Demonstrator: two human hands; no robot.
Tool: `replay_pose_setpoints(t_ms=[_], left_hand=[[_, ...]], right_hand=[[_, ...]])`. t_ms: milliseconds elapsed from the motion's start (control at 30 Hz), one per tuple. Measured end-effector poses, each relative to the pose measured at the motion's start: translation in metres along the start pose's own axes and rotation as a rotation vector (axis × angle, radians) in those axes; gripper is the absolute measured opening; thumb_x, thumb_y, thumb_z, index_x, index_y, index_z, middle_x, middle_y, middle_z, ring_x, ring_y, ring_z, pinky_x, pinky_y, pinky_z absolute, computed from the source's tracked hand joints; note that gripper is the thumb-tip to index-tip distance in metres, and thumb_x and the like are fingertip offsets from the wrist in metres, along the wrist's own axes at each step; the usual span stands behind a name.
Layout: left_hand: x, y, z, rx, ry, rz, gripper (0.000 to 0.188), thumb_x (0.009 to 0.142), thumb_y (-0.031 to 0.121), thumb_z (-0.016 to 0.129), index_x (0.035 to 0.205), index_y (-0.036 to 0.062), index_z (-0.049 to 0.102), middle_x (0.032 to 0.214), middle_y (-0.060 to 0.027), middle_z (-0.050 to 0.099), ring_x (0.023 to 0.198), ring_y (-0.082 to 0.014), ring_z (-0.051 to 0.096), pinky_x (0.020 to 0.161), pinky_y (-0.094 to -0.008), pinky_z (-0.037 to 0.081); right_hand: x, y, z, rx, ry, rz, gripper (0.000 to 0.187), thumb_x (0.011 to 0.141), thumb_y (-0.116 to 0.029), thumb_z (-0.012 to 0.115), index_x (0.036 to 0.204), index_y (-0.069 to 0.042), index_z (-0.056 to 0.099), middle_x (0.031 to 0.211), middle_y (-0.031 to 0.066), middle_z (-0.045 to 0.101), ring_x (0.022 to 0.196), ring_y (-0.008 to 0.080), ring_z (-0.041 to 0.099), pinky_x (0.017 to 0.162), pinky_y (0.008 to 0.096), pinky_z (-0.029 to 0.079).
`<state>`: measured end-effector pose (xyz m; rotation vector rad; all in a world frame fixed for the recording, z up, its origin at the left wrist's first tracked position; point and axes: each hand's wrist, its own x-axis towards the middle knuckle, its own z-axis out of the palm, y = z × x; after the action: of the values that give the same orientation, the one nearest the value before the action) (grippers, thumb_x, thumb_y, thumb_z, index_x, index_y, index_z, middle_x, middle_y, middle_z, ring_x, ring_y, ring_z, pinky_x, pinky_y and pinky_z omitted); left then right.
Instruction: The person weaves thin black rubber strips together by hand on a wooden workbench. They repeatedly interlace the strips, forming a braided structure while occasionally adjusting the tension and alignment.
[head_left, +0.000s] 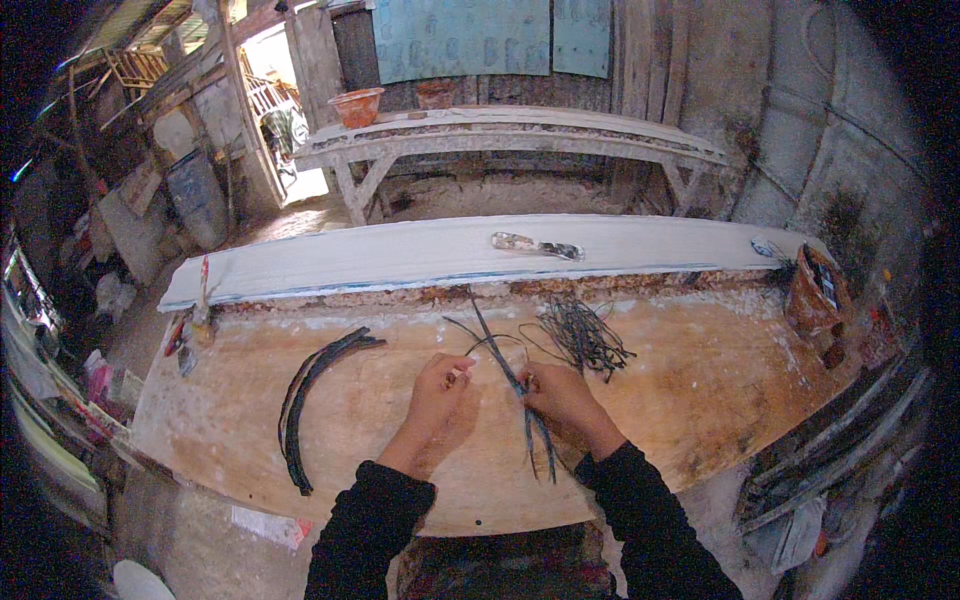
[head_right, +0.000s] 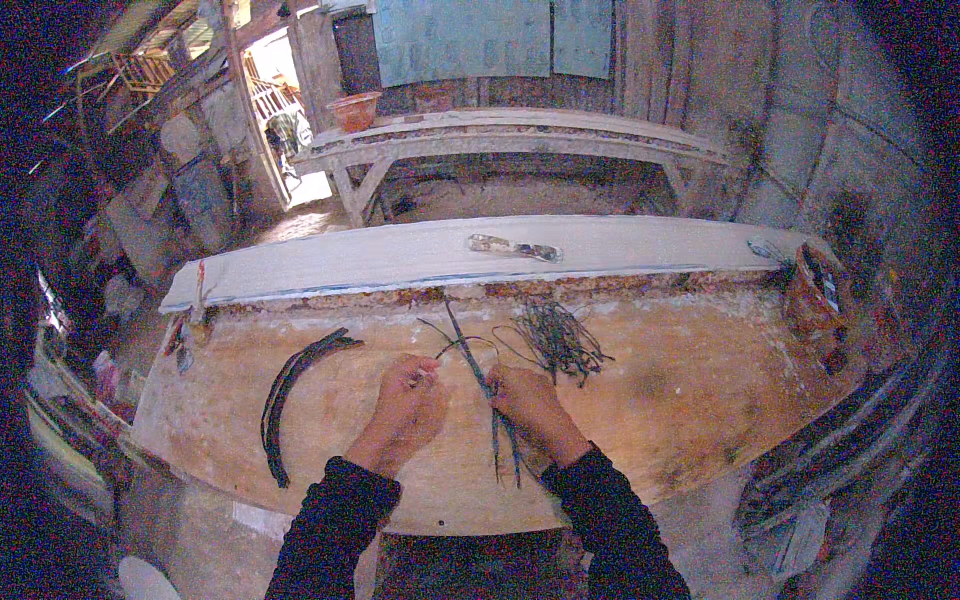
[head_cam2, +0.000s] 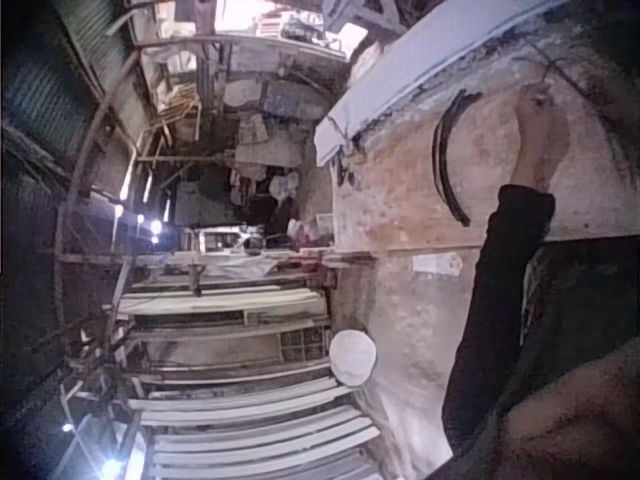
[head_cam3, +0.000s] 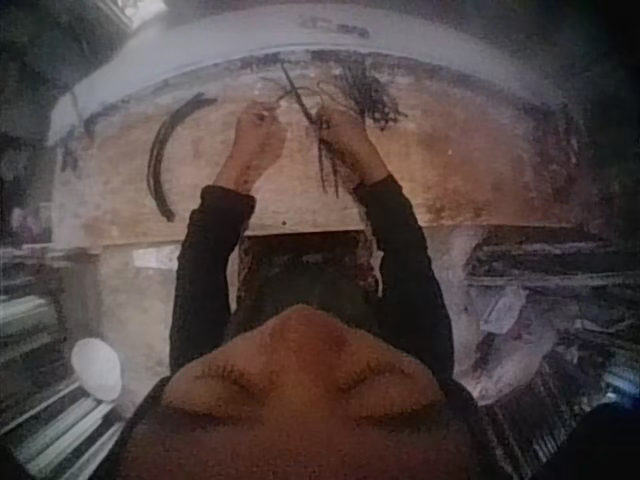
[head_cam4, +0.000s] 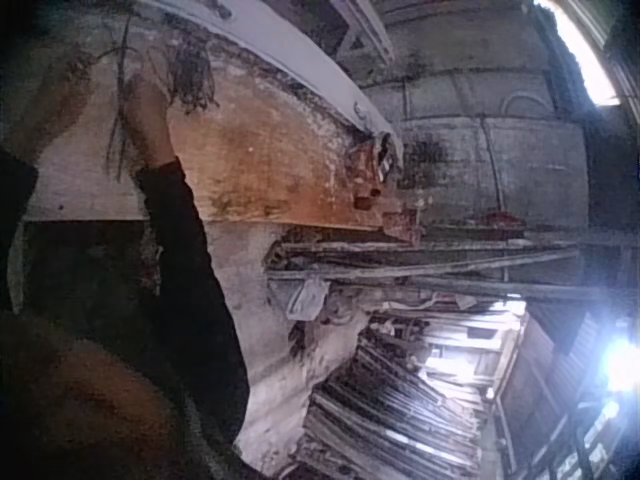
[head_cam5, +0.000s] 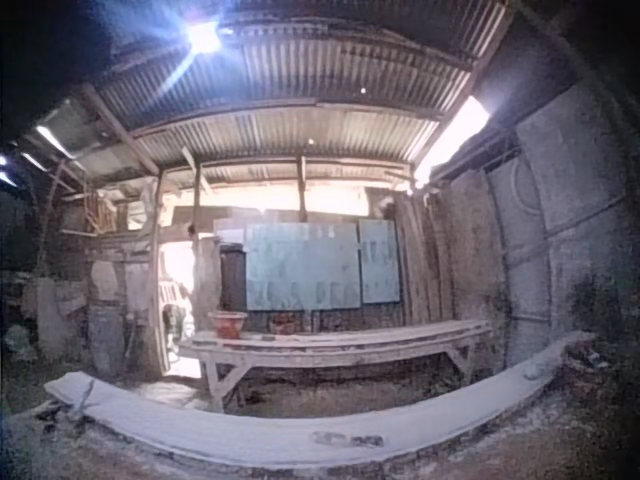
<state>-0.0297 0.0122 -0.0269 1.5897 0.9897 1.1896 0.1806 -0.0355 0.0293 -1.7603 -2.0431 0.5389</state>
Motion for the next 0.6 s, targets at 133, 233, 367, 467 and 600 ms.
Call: replay_pose_setpoints(t_ms=[133, 233, 367, 467, 600], left_hand=[[-0.003, 0.034, 0.007, 0.291, -0.122, 0.068, 0.033, 0.075, 0.002, 0.060, 0.107, 0.0113, 0.060, 0.105, -0.0112, 0.051, 0.090, -0.0232, 0.053, 0.075, -0.0314, 0.045], [-0.007, 0.010, 0.015, 0.176, -0.080, 0.121, 0.038, 0.073, 0.003, 0.061, 0.109, 0.0146, 0.060, 0.113, -0.0129, 0.046, 0.101, -0.0282, 0.047, 0.085, -0.0376, 0.040], [-0.007, 0.015, 0.012, 0.449, 0.017, 0.328, 0.038, 0.069, 0.005, 0.064, 0.106, 0.0167, 0.062, 0.117, -0.0133, 0.044, 0.106, -0.0300, 0.043, 0.090, -0.0422, 0.034], [-0.009, 0.054, 0.010, 0.649, 0.078, 0.452, 0.036, 0.066, 0.007, 0.066, 0.100, 0.0170, 0.064, 0.117, -0.0130, 0.045, 0.107, -0.0303, 0.042, 0.091, -0.0444, 0.030], [-0.015, 0.087, 0.000, 0.638, 0.151, 0.472, 0.028, 0.065, 0.005, 0.067, 0.091, 0.0136, 0.065, 0.109, -0.0107, 0.051, 0.102, -0.0295, 0.046, 0.089, -0.0438, 0.031]], right_hand=[[0.001, 0.003, 0.000, 0.066, 0.005, 0.048, 0.029, 0.070, -0.017, 0.064, 0.097, -0.009, 0.061, 0.080, 0.0135, 0.062, 0.077, 0.0292, 0.061, 0.066, 0.0379, 0.046], [0.001, -0.005, 0.002, 0.267, 0.074, 0.004, 0.029, 0.072, -0.015, 0.065, 0.100, -0.008, 0.061, 0.076, 0.0088, 0.062, 0.070, 0.0195, 0.059, 0.063, 0.0315, 0.046], [-0.004, -0.016, 0.001, 0.945, -0.168, -0.055, 0.021, 0.079, -0.012, 0.063, 0.098, -0.003, 0.062, 0.077, 0.0015, 0.061, 0.066, 0.0094, 0.055, 0.060, 0.0240, 0.044], [-0.002, -0.009, 0.006, 1.115, -0.359, 0.008, 0.019, 0.082, -0.013, 0.061, 0.096, -0.001, 0.059, 0.078, -0.0005, 0.058, 0.066, 0.0091, 0.055, 0.060, 0.0210, 0.044], [-0.008, -0.017, 0.005, 1.276, -0.402, 0.145, 0.016, 0.084, -0.015, 0.059, 0.094, -0.003, 0.056, 0.074, -0.0002, 0.056, 0.062, 0.0074, 0.054, 0.053, 0.0192, 0.043]])
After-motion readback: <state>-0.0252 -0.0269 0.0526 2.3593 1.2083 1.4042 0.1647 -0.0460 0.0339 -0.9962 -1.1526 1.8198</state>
